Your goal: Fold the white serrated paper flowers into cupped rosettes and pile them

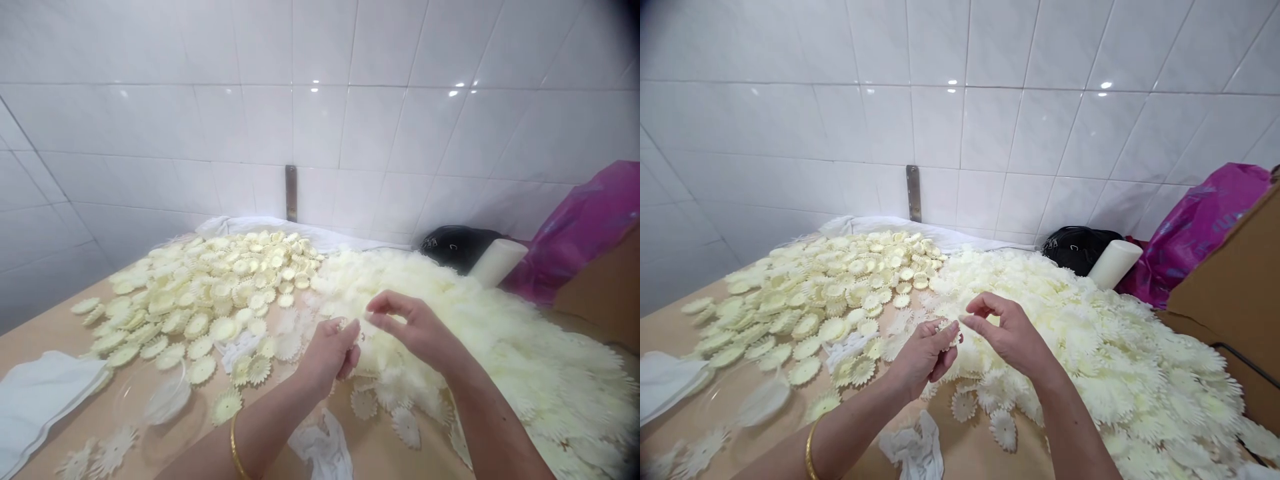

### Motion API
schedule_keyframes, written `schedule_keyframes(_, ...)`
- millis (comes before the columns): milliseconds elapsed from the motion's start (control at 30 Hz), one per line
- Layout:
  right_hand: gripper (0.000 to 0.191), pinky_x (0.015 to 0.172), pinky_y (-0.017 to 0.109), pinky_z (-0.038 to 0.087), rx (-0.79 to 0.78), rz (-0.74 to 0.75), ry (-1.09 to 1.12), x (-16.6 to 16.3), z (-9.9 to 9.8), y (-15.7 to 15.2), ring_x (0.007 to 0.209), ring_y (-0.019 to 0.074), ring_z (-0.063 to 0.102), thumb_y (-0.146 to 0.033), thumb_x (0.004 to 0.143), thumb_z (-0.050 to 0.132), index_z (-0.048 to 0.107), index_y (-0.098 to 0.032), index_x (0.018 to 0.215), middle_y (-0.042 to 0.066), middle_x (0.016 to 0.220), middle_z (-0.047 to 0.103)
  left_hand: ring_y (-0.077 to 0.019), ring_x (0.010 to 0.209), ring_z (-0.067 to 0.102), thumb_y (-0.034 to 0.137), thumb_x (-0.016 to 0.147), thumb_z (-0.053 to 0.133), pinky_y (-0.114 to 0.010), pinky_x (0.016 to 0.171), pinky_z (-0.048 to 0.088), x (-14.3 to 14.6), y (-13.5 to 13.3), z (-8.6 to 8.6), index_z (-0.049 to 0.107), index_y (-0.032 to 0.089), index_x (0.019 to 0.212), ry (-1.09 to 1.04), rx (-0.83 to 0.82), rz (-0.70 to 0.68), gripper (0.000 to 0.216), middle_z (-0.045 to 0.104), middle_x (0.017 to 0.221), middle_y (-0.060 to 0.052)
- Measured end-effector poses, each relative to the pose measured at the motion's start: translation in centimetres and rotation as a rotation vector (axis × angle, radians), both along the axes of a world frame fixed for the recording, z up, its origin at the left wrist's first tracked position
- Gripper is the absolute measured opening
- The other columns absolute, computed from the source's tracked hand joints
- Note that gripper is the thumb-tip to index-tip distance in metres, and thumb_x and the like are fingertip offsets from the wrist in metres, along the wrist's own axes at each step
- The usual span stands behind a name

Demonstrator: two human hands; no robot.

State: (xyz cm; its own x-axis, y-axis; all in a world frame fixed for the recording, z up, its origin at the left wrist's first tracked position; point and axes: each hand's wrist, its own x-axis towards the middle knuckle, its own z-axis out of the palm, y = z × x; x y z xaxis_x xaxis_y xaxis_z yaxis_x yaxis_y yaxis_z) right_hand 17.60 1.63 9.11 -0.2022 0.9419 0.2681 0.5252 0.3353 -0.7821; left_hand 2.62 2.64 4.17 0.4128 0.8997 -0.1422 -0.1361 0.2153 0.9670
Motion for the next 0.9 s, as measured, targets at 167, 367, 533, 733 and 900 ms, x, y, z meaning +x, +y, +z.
schedule_keyframes(167, 0.012, 0.067, 0.028, 0.042, -0.036, 0.085, -0.049, -1.4, -0.2, -0.5, 0.072, 0.0158, 0.052, -0.03, 0.07, 0.06, 0.058, -0.019, 0.074, 0.001, 0.074, 0.058, -0.0022, 0.032, 0.014, 0.054, 0.07, 0.051, -0.021, 0.036, 0.006, -0.2, 0.2, -0.2, 0.033, 0.018, 0.053, -0.004, 0.02, -0.003, 0.043, 0.026, 0.035, 0.008)
schedule_keyframes(367, 0.009, 0.065, 0.027, 0.041, 0.011, 0.119, -0.004, -2.0, -0.7, -0.2, 0.068, 0.0143, 0.052, -0.024, 0.076, 0.052, 0.059, -0.018, 0.073, 0.001, 0.071, 0.059, -0.0031, 0.034, 0.023, 0.062, 0.071, 0.041, -0.019, 0.037, 0.011, -0.3, 0.3, -0.4, 0.044, 0.017, 0.066, -0.027, -0.038, 0.025, 0.045, 0.037, 0.044, 0.005)
schedule_keyframes(533, 0.019, 0.062, 0.027, 0.039, 0.016, 0.011, 0.009, -1.6, -1.4, 0.6, 0.064, 0.0137, 0.05, -0.024, 0.08, 0.044, 0.056, -0.017, 0.068, 0.0, 0.065, 0.055, -0.0056, 0.039, 0.036, 0.056, 0.073, 0.044, -0.019, 0.04, 0.026, -0.1, 0.0, -0.3, 0.044, 0.018, 0.077, -0.043, -0.017, -0.012, 0.038, 0.047, 0.051, 0.003)
schedule_keyframes(733, 0.027, 0.061, 0.026, 0.039, -0.048, -0.005, 0.092, -1.2, -1.4, 0.8, 0.062, 0.0129, 0.049, -0.034, 0.082, 0.042, 0.052, -0.016, 0.064, 0.0, 0.063, 0.053, -0.0051, 0.036, 0.037, 0.044, 0.075, 0.048, -0.019, 0.038, 0.027, -0.2, 0.2, -0.2, 0.041, 0.018, 0.065, 0.045, 0.078, 0.02, 0.029, 0.048, 0.051, 0.003)
schedule_keyframes(900, 0.015, 0.061, 0.024, 0.038, -0.028, -0.015, 0.074, -1.7, -1.6, 0.6, 0.066, 0.0127, 0.048, -0.03, 0.07, 0.059, 0.054, -0.018, 0.078, -0.002, 0.068, 0.051, -0.0056, 0.036, 0.038, 0.043, 0.074, 0.05, -0.019, 0.036, 0.027, 0.0, 0.3, -0.4, 0.042, 0.017, 0.061, 0.101, 0.12, 0.068, 0.03, 0.046, 0.049, 0.004)
